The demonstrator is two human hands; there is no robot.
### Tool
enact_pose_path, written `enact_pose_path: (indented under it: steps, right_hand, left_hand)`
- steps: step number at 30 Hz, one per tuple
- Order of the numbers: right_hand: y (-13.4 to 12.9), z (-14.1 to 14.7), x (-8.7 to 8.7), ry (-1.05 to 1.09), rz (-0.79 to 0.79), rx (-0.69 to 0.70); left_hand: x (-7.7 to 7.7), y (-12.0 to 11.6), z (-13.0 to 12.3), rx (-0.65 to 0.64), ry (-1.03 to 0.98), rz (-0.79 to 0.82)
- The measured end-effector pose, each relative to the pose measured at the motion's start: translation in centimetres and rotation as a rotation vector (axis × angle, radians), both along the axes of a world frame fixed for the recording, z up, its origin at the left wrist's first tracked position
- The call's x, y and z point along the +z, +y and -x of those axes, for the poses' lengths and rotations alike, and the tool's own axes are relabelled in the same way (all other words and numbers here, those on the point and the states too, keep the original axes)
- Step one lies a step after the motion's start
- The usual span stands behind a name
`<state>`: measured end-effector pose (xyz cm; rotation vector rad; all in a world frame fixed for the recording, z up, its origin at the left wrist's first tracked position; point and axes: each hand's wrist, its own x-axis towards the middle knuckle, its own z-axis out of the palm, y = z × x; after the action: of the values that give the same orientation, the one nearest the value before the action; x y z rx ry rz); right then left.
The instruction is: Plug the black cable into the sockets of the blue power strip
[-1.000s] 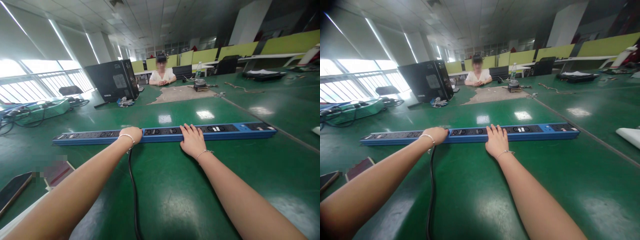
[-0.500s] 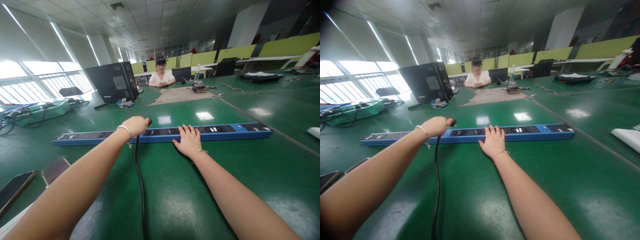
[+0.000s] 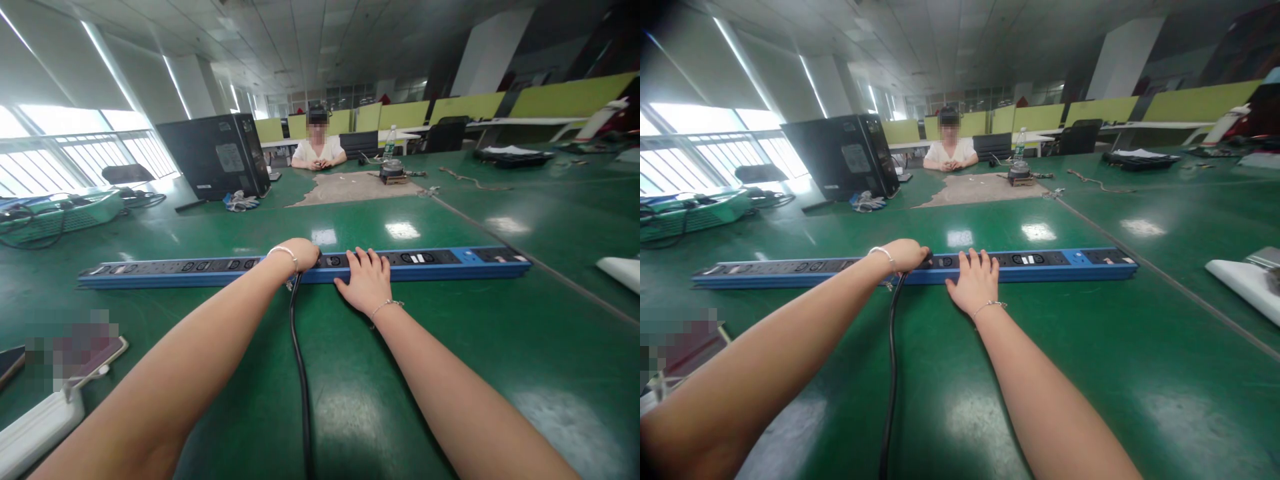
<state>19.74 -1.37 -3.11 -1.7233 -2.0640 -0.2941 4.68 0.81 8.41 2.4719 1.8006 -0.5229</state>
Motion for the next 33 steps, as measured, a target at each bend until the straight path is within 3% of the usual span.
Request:
enact_pose_path:
  steps: [4, 11, 26, 33]
  right_hand:
    - [0.0, 0.0, 0.0, 0.000, 0.016, -0.005]
    - [-0.1, 0.1, 0.1, 0.000, 0.027, -0.005]
    - [-0.1, 0.2, 0.2, 0.017, 0.024, 0.001]
    - [-0.2, 0.2, 0.4, 0.013, 0.036, -0.001]
  left_hand:
    - [0.6, 0.0, -0.8, 0.033, 0.052, 0.010]
    - [0.1, 0.3, -1.2, 0.086, 0.038, -0.052]
    - [0.2, 1.2, -2.2, 0.145, 0.067, 0.076]
    - [-1.0, 0.9, -2.7, 0.193, 0.029, 0.033]
